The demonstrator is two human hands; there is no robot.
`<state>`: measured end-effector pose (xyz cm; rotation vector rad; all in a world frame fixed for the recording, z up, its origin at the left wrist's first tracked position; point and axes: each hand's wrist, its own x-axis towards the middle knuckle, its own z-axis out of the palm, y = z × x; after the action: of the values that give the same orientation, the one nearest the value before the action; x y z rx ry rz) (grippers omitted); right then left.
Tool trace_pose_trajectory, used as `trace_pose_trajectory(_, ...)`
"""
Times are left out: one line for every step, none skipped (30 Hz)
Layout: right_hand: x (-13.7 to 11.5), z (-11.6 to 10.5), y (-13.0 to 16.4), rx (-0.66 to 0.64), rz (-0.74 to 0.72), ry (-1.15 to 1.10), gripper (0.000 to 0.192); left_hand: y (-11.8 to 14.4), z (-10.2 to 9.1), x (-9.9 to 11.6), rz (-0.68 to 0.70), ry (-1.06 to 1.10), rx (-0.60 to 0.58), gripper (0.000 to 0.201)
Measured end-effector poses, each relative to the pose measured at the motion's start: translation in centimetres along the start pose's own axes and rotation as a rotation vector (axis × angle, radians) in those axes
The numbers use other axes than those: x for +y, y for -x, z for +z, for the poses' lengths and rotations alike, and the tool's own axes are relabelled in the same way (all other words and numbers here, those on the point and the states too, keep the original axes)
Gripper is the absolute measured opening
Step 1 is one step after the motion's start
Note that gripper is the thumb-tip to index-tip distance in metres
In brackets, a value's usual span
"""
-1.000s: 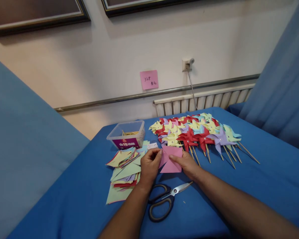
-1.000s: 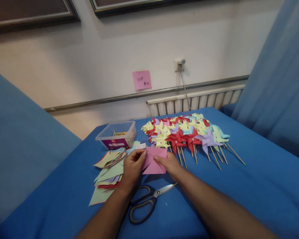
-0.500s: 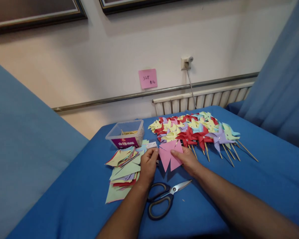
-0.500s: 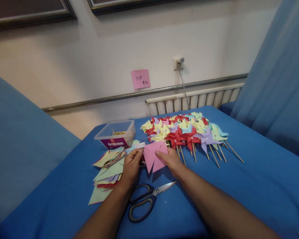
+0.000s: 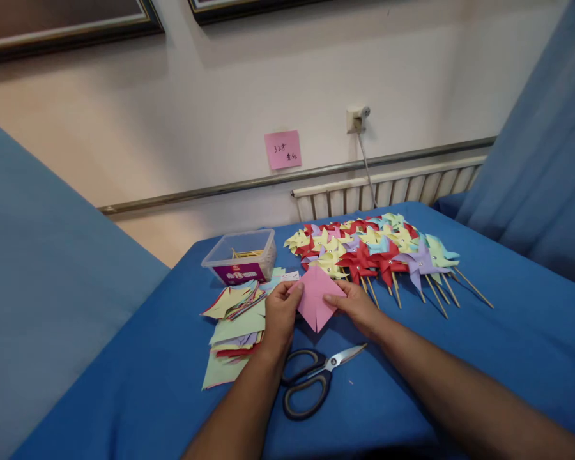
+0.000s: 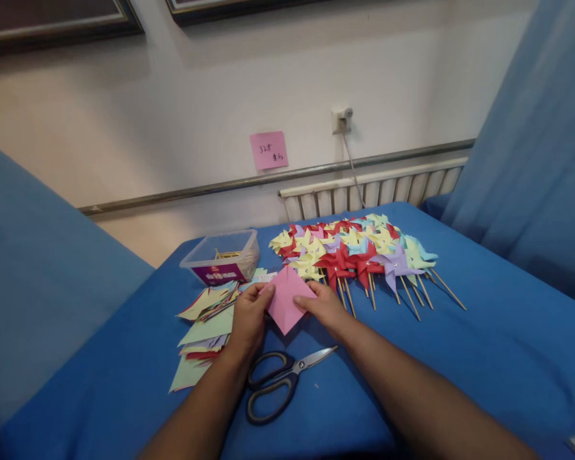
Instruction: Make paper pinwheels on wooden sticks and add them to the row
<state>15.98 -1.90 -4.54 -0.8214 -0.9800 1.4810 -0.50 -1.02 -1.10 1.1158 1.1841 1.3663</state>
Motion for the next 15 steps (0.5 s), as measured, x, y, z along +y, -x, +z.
trace_pose_trajectory(0.0,-0.1,-0.1,0.013,-0.006,-0.03,0.038,-0.1,-0.1,0.0,-0.001,0.024,0.009,0.035)
trace_pose_trajectory(-0.1,-0.1,-0.3,0.03,-0.015,-0.071,0.038,-0.2,-0.1,0.0,-0.009,0.04,0.003,0.034)
trace_pose_trajectory(-0.2,-0.2,-0.4,0.051,-0.029,-0.117,0.039,-0.2,-0.2,0.0,-0.023,0.048,-0.01,0.034)
trace_pose_trajectory(-0.4,-0.3,-0.6,0.077,-0.048,-0.161,0.04,-0.2,-0.2,0.0,-0.041,0.05,-0.029,0.033)
trace_pose_trajectory(-0.6,-0.3,-0.7,0.108,-0.068,-0.194,0.04,-0.1,-0.2,0.0,-0.061,0.047,-0.052,0.032)
trace_pose_trajectory(-0.7,-0.4,-0.8,0.139,-0.087,-0.21,0.041,0.0,-0.1,0.0,-0.083,0.042,-0.08,0.032)
trace_pose_trajectory(-0.9,-0.5,-0.8,0.166,-0.101,-0.211,0.041,0.1,0.0,0.1,-0.105,0.04,-0.11,0.031)
trace_pose_trajectory(-1.1,-0.6,-0.9,0.189,-0.11,-0.204,0.041,0.2,0.1,0.1,-0.126,0.043,-0.143,0.03)
trace_pose_trajectory(-1.2,-0.7,-0.9,0.205,-0.116,-0.195,0.041,0.4,0.2,0.1,-0.145,0.056,-0.176,0.03)
trace_pose_trajectory(-1.3,-0.7,-0.8,0.21,-0.118,-0.182,0.042,0.5,0.3,0.2,-0.163,0.075,-0.21,0.03)
trace_pose_trajectory(-1.4,-0.8,-0.8,0.208,-0.119,-0.166,0.041,0.6,0.4,0.2,-0.178,0.098,-0.241,0.03)
trace_pose_trajectory(-1.4,-0.8,-0.7,0.201,-0.119,-0.145,0.041,0.7,0.4,0.2,-0.188,0.119,-0.267,0.031)
trace_pose_trajectory(-1.4,-0.8,-0.7,0.189,-0.119,-0.121,0.04,0.7,0.5,0.2,-0.194,0.135,-0.288,0.034)
trace_pose_trajectory(-1.3,-0.7,-0.6,0.17,-0.119,-0.097,0.039,0.8,0.5,0.1,-0.196,0.143,-0.304,0.038)
trace_pose_trajectory(-1.2,-0.6,-0.5,0.149,-0.118,-0.076,0.038,0.9,0.5,0.1,-0.196,0.142,-0.316,0.041)
